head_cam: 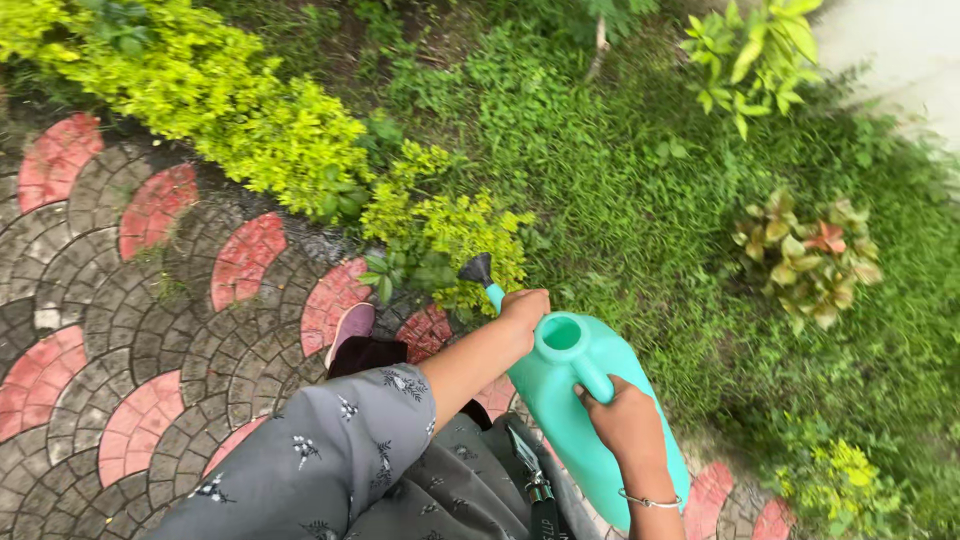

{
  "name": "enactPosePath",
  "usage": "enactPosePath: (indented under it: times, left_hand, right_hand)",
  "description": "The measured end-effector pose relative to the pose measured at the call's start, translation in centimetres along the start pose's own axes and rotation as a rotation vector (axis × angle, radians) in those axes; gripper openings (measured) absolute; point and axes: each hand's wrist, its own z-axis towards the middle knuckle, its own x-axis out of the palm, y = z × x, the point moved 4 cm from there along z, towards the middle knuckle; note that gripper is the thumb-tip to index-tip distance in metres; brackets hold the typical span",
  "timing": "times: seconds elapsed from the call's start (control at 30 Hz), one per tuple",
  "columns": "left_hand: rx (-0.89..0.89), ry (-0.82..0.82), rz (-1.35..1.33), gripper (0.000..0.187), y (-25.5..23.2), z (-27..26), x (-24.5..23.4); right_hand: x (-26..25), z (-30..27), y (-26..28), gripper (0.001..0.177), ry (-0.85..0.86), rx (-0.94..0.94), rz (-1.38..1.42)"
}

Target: The person waters a line of small green shrubs alongside a paved walkway using a green watering can, moving steadily down the row while tilting the can to pour water onto the base of each plant.

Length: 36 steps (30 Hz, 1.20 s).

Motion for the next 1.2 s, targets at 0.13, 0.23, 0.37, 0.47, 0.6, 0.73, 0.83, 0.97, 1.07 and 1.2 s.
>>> enactPosePath:
  times: [0.13,0.23,0.37,0.47,0.6,0.73,0.83,0.97,1.07,1.2]
  left_hand:
    - [-0.072,0.001,0.062,0.034,3.3,-0.2,1.7]
    - [-0.035,-0.023,0.034,0.036,2.5,1.0,0.9]
    - [0.079,-0.053,-0.002,0.03,-1.3,2.2,-1.7]
    - [0.144,-0.04,-0.021,0.03,-6.9,2.5,-4.0]
    - [0.221,-0.086,-0.016,0.038,-15.9,-2.2,-5.2]
    - [0.276,-0.066,-0.004,0.041,-20.9,-6.8,-5.4]
    - [0.356,-0.09,-0.053,0.037,-21.3,-8.2,-4.7]
    - [0.304,-0.161,-0.005,0.034,-17.7,-6.8,-2.5]
    - [0.299,-0.144,-0.066,0.032,-11.7,-4.3,0.2]
    - [0.238,-0.111,-0.06,0.023,-1.0,-0.8,4.8]
  right_hand:
    - [-0.5,0.0,-3.1,0.041,0.005,0.033,-0.014]
    - [-0.1,0.8,-2.6,0.042,0.006,-0.018,-0.025]
    - [0.4,2.5,0.8,0.04,-0.009,-0.14,0.008]
    - [0.4,3.6,4.6,0.04,-0.044,-0.27,0.063]
    - [-0.8,3.9,9.6,0.038,-0.049,-0.367,0.158]
    - [-1.8,4.2,12.3,0.039,-0.007,-0.385,0.194]
    - [-2.3,4.2,12.4,0.037,-0.027,-0.401,0.235]
    - [-2.6,4.9,9.1,0.037,-0.039,-0.38,0.214]
    - [-2.4,5.5,4.2,0.037,-0.03,-0.333,0.202]
    - [-2.6,5.8,-4.8,0.04,-0.009,-0.205,0.122]
